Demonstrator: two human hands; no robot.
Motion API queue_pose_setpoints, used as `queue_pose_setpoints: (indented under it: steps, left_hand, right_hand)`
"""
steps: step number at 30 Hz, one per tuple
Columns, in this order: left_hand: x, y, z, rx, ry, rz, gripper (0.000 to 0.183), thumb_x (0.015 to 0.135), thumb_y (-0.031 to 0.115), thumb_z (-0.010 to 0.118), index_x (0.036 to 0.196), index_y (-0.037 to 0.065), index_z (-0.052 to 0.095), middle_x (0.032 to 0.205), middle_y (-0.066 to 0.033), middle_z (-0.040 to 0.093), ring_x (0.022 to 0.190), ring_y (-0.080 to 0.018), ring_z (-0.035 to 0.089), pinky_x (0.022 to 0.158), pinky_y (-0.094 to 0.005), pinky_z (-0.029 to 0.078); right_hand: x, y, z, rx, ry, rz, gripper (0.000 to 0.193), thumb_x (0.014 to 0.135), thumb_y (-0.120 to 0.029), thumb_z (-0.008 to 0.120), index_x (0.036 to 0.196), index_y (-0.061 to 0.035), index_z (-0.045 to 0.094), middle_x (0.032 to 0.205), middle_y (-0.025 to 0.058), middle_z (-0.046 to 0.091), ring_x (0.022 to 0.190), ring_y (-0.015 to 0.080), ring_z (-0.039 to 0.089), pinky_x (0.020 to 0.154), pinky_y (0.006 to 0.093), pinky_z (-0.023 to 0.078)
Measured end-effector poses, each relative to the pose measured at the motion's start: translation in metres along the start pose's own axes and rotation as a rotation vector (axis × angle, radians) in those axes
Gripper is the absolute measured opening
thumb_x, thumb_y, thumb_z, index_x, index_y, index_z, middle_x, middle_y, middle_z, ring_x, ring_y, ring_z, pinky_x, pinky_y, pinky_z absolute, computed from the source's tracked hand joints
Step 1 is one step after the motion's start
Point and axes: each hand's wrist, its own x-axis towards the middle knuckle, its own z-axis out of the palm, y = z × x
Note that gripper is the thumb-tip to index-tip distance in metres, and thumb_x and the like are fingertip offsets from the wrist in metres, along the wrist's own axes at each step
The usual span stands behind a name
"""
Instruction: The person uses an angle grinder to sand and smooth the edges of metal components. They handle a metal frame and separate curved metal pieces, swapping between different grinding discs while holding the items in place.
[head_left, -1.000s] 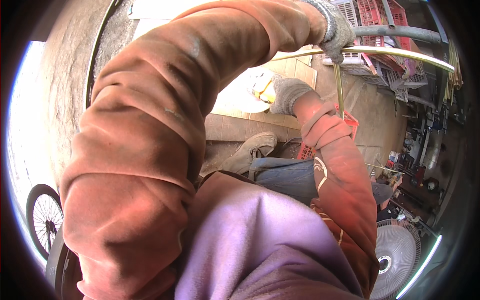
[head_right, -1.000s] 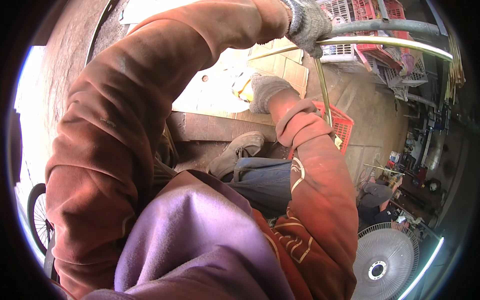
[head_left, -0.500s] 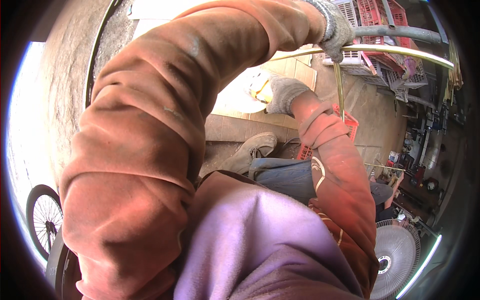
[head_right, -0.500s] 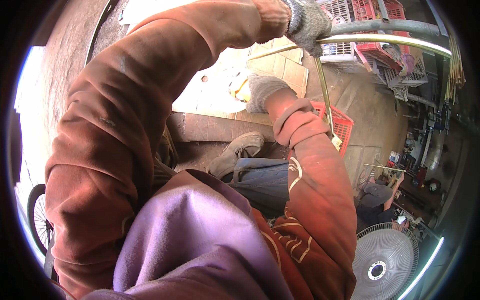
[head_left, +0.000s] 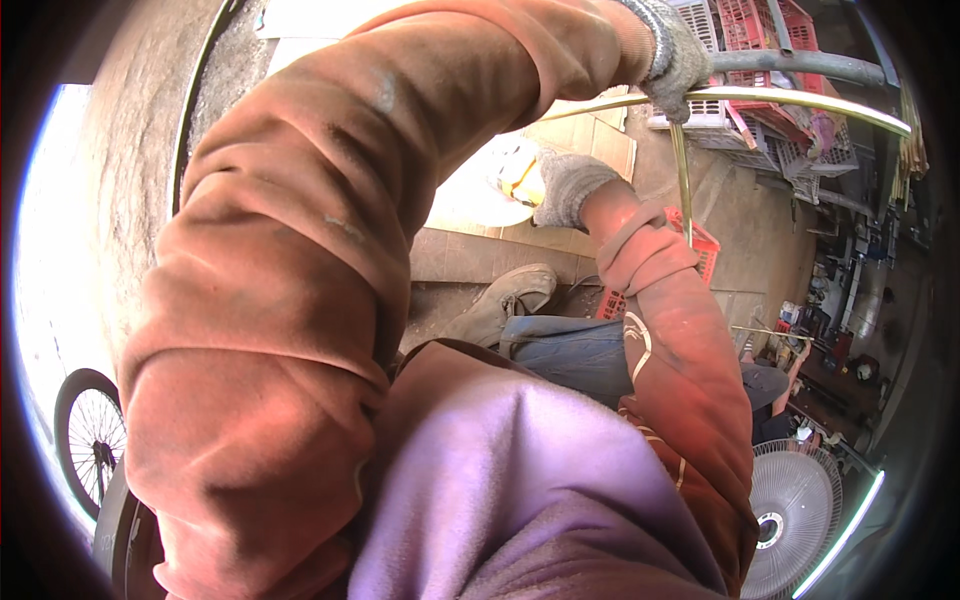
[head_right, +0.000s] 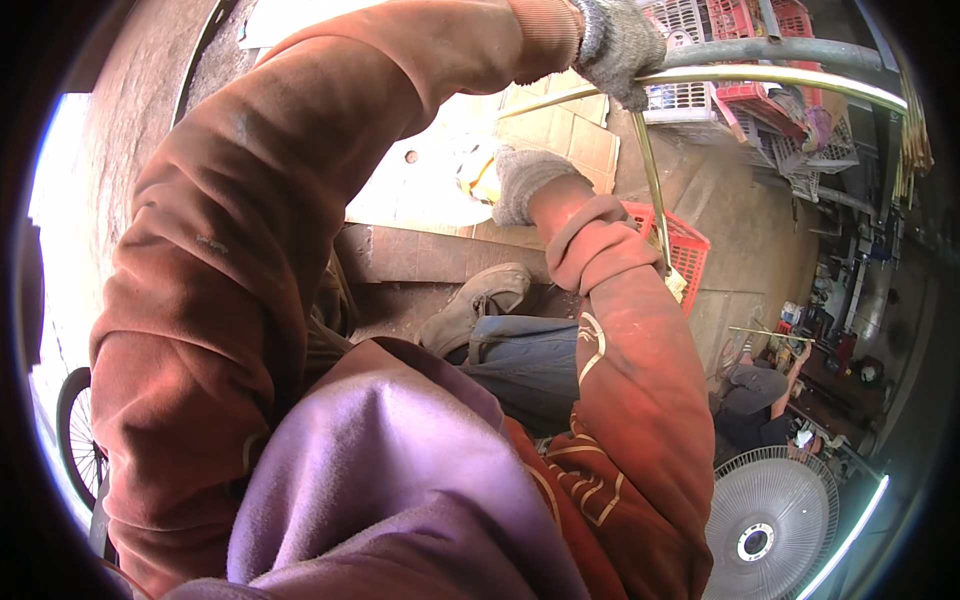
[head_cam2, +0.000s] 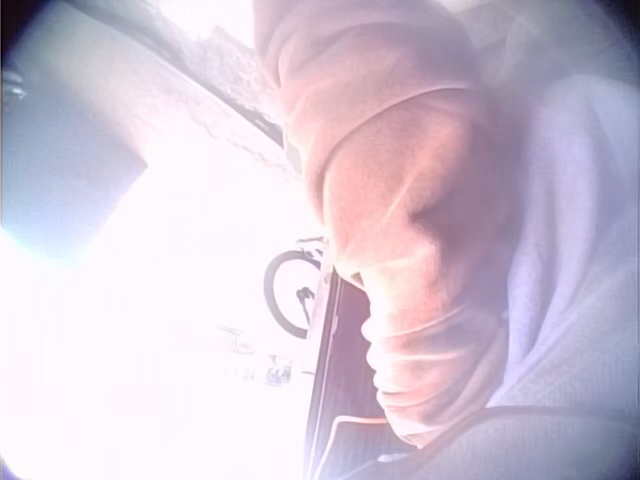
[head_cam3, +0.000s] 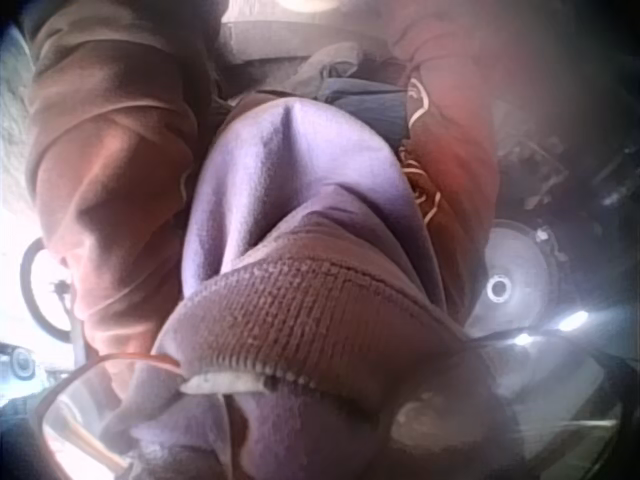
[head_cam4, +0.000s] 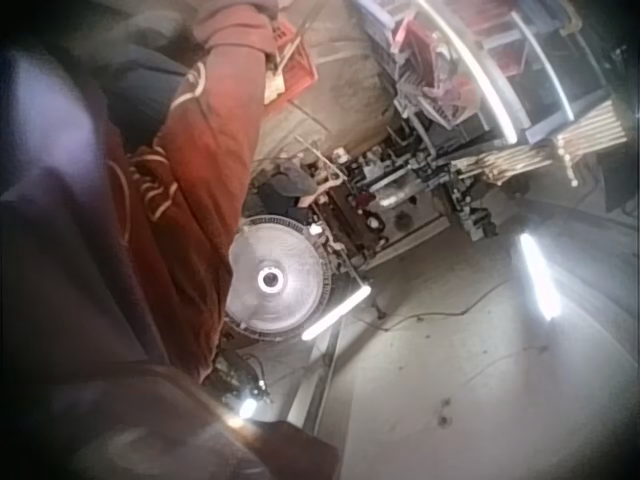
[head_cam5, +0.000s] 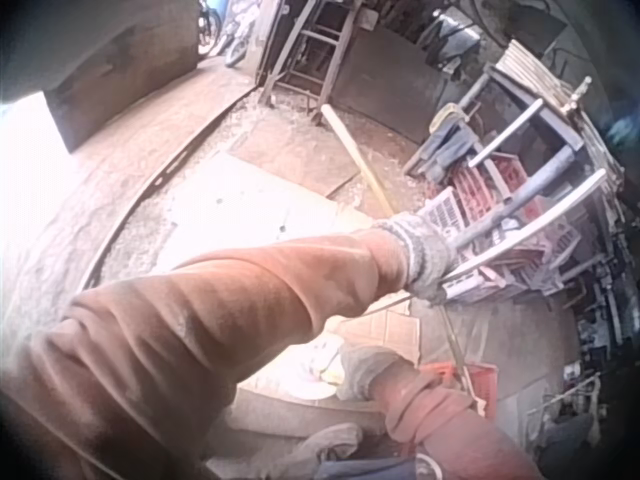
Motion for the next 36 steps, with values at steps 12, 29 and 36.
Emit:
queue_pose_setpoints:
  steps: [12,29,36]
  left_hand:
    - [-0.007,0.002,-0.007,0.008,-0.022,-0.019,0.043,0.076,0.048,0.083,0.11,0.021,0.082,0.102,-0.0145,0.079,0.1,-0.0361,0.075,0.087,-0.0448,0.059]
    - [-0.015,0.002,-0.014,-0.116,-0.008,-0.056,0.046,0.072,0.042,0.083,0.114,0.022,0.081,0.107,-0.0143,0.078,0.104,-0.035,0.075,0.09,-0.0426,0.06]
    - [-0.015,0.0,-0.01,-0.118,0.044,-0.077,0.05,0.07,0.043,0.084,0.114,0.02,0.081,0.109,-0.0164,0.078,0.105,-0.0356,0.075,0.09,-0.0428,0.06]
  right_hand:
    - [0.01,0.005,0.009,-0.029,0.009,-0.014,0.075,0.072,-0.033,0.087,0.137,-0.006,0.062,0.127,0.0235,0.072,0.119,0.038,0.07,0.101,0.0448,0.057]
    - [0.004,-0.007,0.004,-0.109,0.009,-0.023,0.071,0.076,-0.034,0.083,0.137,-0.0058,0.061,0.124,0.0226,0.073,0.117,0.0381,0.071,0.099,0.0468,0.057]
    - [0.007,-0.007,0.004,-0.119,-0.002,-0.041,0.071,0.076,-0.034,0.083,0.138,-0.0063,0.06,0.124,0.0227,0.073,0.117,0.0388,0.071,0.099,0.0471,0.057]
